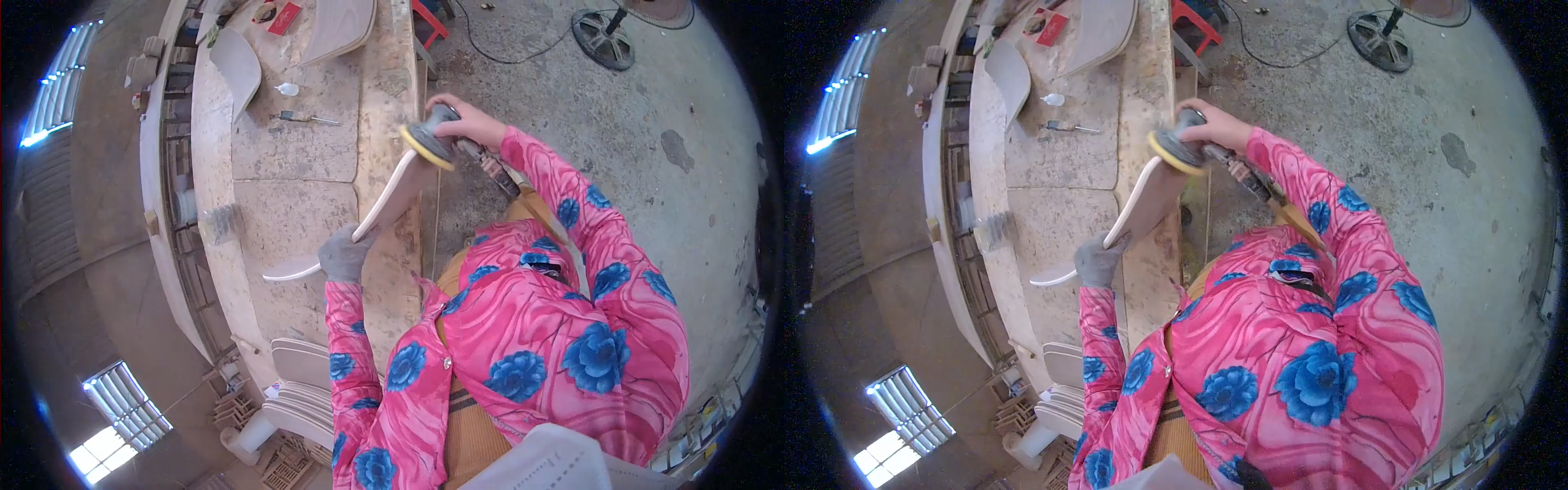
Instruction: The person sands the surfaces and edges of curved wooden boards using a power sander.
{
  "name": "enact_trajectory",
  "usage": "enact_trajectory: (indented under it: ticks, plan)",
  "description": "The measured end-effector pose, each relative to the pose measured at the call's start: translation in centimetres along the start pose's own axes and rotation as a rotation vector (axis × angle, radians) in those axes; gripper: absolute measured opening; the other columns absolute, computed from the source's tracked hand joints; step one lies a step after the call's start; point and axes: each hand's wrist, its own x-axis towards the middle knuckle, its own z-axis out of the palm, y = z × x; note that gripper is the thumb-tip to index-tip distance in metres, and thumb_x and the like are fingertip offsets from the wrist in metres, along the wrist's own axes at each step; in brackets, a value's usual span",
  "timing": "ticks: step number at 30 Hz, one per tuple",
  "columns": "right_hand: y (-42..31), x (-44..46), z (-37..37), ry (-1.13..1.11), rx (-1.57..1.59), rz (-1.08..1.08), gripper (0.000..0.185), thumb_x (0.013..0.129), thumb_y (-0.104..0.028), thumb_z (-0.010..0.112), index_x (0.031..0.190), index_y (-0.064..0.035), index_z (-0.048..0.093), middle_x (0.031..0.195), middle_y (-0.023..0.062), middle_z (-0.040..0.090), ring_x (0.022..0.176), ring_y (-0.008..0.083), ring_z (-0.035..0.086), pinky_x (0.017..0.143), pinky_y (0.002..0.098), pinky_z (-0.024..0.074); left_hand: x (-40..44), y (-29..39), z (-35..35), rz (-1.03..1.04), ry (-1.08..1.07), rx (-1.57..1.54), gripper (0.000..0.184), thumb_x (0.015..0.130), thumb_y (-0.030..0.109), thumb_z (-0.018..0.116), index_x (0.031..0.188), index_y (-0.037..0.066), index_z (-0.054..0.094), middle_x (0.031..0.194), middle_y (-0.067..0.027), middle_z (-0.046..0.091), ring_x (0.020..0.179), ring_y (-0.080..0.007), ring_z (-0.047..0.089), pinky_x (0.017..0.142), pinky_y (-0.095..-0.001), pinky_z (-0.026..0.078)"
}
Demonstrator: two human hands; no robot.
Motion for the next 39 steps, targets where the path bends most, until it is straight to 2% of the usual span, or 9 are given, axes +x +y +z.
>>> enact_trajectory:
  ticks: [8, 10, 12, 19, 23, 26, 30, 34, 39]
  plan:
    - [-4.6, 0.1, 0.5, -0.117, 0.097, 0.142, 0.05, 0.073, -0.018, 0.065, 0.119, -0.0096, 0.05, 0.106, 0.0058, 0.052, 0.094, 0.0131, 0.053, 0.082, 0.0287, 0.0459, -0.2, -0.2, -0.1, 0.05, 0.015, -0.002, 0.041, 0.072, 0.057, 0.067, 0.076, 0.016, 0.07, 0.066, -0.0111, 0.063, 0.061, -0.0309, 0.062, 0.053, -0.0411, 0.047]
    - [-9.4, 0.2, 2.4, -0.2, -0.497, -0.341, 0.047, 0.071, -0.02, 0.065, 0.116, -0.0126, 0.055, 0.104, 0.0105, 0.055, 0.088, 0.0194, 0.059, 0.078, 0.0328, 0.049, -0.2, -0.2, 0.0, 0.023, 0.001, 0.017, 0.041, 0.072, 0.057, 0.067, 0.076, 0.016, 0.07, 0.066, -0.0113, 0.063, 0.06, -0.0312, 0.062, 0.053, -0.0412, 0.047]
    - [-13.9, -1.7, 6.6, -0.251, -0.957, -0.393, 0.042, 0.07, -0.021, 0.066, 0.112, -0.0177, 0.058, 0.098, 0.0153, 0.054, 0.081, 0.0295, 0.062, 0.07, 0.0398, 0.0511, -0.1, -0.2, 0.0, 0.0, -0.009, 0.041, 0.041, 0.072, 0.056, 0.067, 0.076, 0.015, 0.07, 0.065, -0.0115, 0.063, 0.06, -0.0315, 0.062, 0.053, -0.0412, 0.047]
    - [-13.1, -1.4, 12.6, -0.538, -1.021, -0.66, 0.034, 0.075, -0.021, 0.061, 0.109, -0.0219, 0.059, 0.094, 0.0173, 0.051, 0.074, 0.0351, 0.062, 0.063, 0.0444, 0.0505, -0.2, -0.4, -0.4, 0.0, 0.007, -0.02, 0.042, 0.071, 0.058, 0.067, 0.076, 0.016, 0.07, 0.067, -0.012, 0.064, 0.062, -0.032, 0.063, 0.054, -0.0424, 0.047]
    - [-14.8, 1.4, 7.8, -0.455, -0.976, -0.413, 0.047, 0.067, -0.022, 0.064, 0.114, -0.0186, 0.057, 0.098, 0.0194, 0.053, 0.084, 0.0356, 0.06, 0.071, 0.0406, 0.05, 0.1, -0.1, -0.5, -0.072, -0.07, 0.035, 0.043, 0.071, 0.058, 0.067, 0.076, 0.016, 0.07, 0.068, -0.0126, 0.064, 0.064, -0.0326, 0.063, 0.055, -0.0423, 0.048]
    - [-10.7, 4.7, 2.4, -0.517, -0.737, -0.325, 0.053, 0.066, -0.022, 0.065, 0.116, -0.012, 0.053, 0.099, 0.0154, 0.056, 0.089, 0.028, 0.058, 0.077, 0.0349, 0.0477, 0.1, -0.6, 0.1, -0.049, -0.08, 0.039, 0.043, 0.071, 0.058, 0.067, 0.078, 0.016, 0.071, 0.067, -0.0125, 0.064, 0.064, -0.0329, 0.063, 0.055, -0.0422, 0.048]
    - [-4.5, 3.0, -1.3, -0.329, -0.148, 0.149, 0.056, 0.068, -0.021, 0.067, 0.119, -0.0109, 0.048, 0.099, 0.0065, 0.053, 0.089, 0.0142, 0.052, 0.079, 0.0262, 0.0437, 0.0, 0.1, -0.4, -0.016, -0.056, 0.059, 0.043, 0.072, 0.058, 0.067, 0.078, 0.016, 0.071, 0.066, -0.0116, 0.063, 0.063, -0.0324, 0.062, 0.055, -0.042, 0.048]
    - [4.3, 1.2, -1.7, -0.172, 0.097, 0.299, 0.053, 0.072, -0.019, 0.067, 0.121, -0.0138, 0.047, 0.098, 0.0057, 0.052, 0.089, 0.0132, 0.052, 0.078, 0.0258, 0.0448, -0.2, 0.2, -0.8, -0.036, -0.061, 0.04, 0.043, 0.07, 0.058, 0.068, 0.081, 0.017, 0.072, 0.069, -0.0105, 0.065, 0.064, -0.03, 0.063, 0.056, -0.0402, 0.048]
    - [2.5, 2.4, -1.2, -0.209, 0.129, 0.276, 0.054, 0.071, -0.02, 0.068, 0.121, -0.0111, 0.048, 0.101, 0.007, 0.053, 0.091, 0.0145, 0.053, 0.079, 0.0261, 0.0449, -0.2, -0.6, -0.1, -0.072, -0.044, -0.015, 0.042, 0.069, 0.058, 0.07, 0.084, 0.019, 0.073, 0.069, -0.0095, 0.066, 0.063, -0.0284, 0.064, 0.055, -0.0387, 0.048]
